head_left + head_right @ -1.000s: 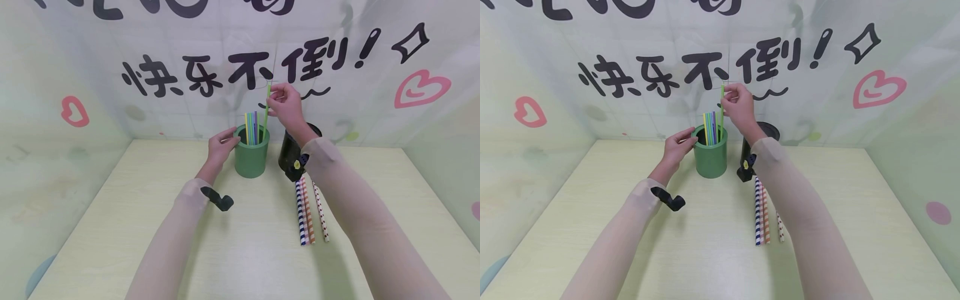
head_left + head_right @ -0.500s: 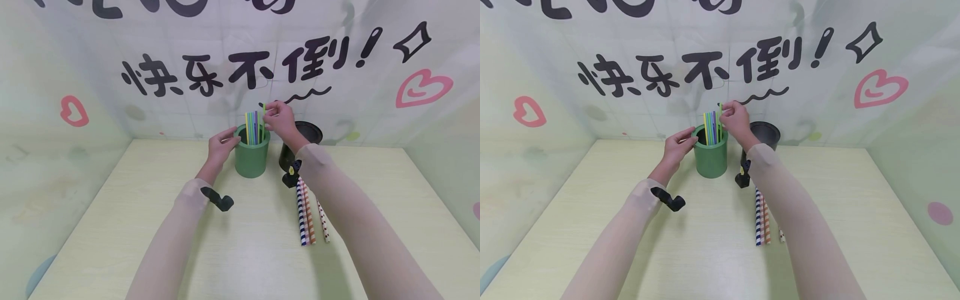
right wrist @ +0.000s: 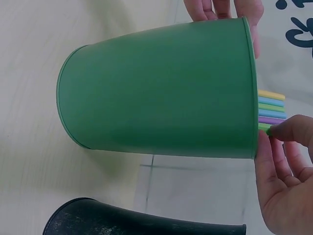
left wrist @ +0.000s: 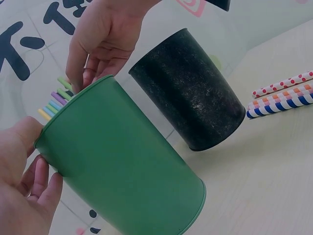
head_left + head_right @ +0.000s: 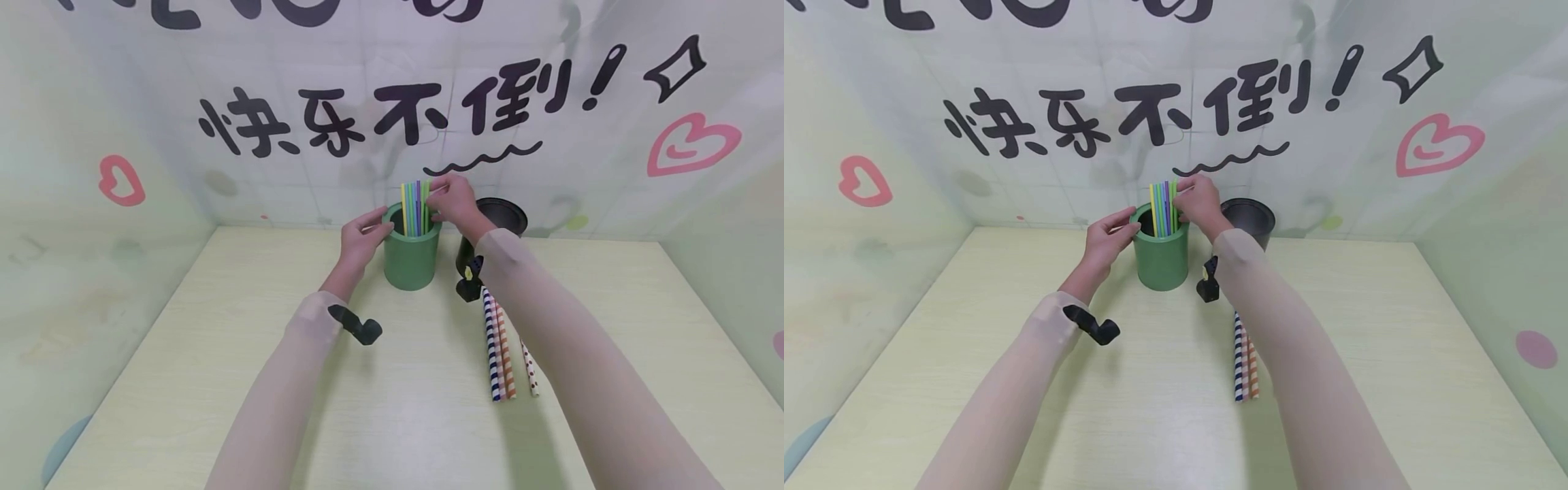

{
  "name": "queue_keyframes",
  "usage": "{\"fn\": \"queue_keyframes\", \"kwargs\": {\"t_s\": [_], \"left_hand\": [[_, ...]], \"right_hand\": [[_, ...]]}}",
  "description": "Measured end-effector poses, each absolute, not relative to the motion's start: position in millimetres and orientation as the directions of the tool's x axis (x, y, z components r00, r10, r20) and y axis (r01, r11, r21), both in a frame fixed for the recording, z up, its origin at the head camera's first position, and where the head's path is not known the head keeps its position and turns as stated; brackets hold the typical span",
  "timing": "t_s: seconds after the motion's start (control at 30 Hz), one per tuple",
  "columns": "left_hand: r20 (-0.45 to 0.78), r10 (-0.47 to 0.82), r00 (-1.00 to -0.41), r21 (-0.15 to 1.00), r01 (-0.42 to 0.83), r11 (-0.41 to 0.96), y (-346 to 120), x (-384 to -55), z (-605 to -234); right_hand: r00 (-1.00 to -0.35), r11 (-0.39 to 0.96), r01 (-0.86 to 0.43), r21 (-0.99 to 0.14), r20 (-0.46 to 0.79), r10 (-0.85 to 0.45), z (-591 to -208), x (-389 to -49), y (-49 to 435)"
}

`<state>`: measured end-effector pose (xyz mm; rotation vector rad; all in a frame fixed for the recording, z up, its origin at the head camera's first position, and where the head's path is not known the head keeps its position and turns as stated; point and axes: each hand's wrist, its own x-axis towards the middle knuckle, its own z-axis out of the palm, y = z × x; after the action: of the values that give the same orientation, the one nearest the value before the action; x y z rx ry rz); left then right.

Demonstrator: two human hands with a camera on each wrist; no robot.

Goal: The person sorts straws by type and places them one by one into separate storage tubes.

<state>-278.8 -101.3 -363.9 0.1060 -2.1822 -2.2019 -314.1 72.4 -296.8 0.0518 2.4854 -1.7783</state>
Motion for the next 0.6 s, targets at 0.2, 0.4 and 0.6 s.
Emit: {"fn": "queue_keyframes", "kwargs": {"t_s": [0.2, 0.4, 0.6], "left_hand": [[-0.025, -0.081, -0.996, 1.0, -0.025, -0.004, -99.4, -280.5, -363.6], [-0.04, -0.072, -0.997, 0.999, -0.04, 0.007, -98.3, -279.3, -358.0], [-0.035, -0.074, -0.997, 0.993, -0.043, 0.109, -102.8, -277.3, -345.2]], "right_hand": [[-0.991, 0.342, 0.122, -0.932, -0.134, -0.011, -294.4, -316.0, 72.5], [-0.985, 0.324, 0.151, -0.934, -0.172, -0.035, -288.1, -314.8, 77.7], [-0.988, 0.372, 0.11, -0.922, -0.143, -0.061, -275.7, -307.4, 88.8]]}}
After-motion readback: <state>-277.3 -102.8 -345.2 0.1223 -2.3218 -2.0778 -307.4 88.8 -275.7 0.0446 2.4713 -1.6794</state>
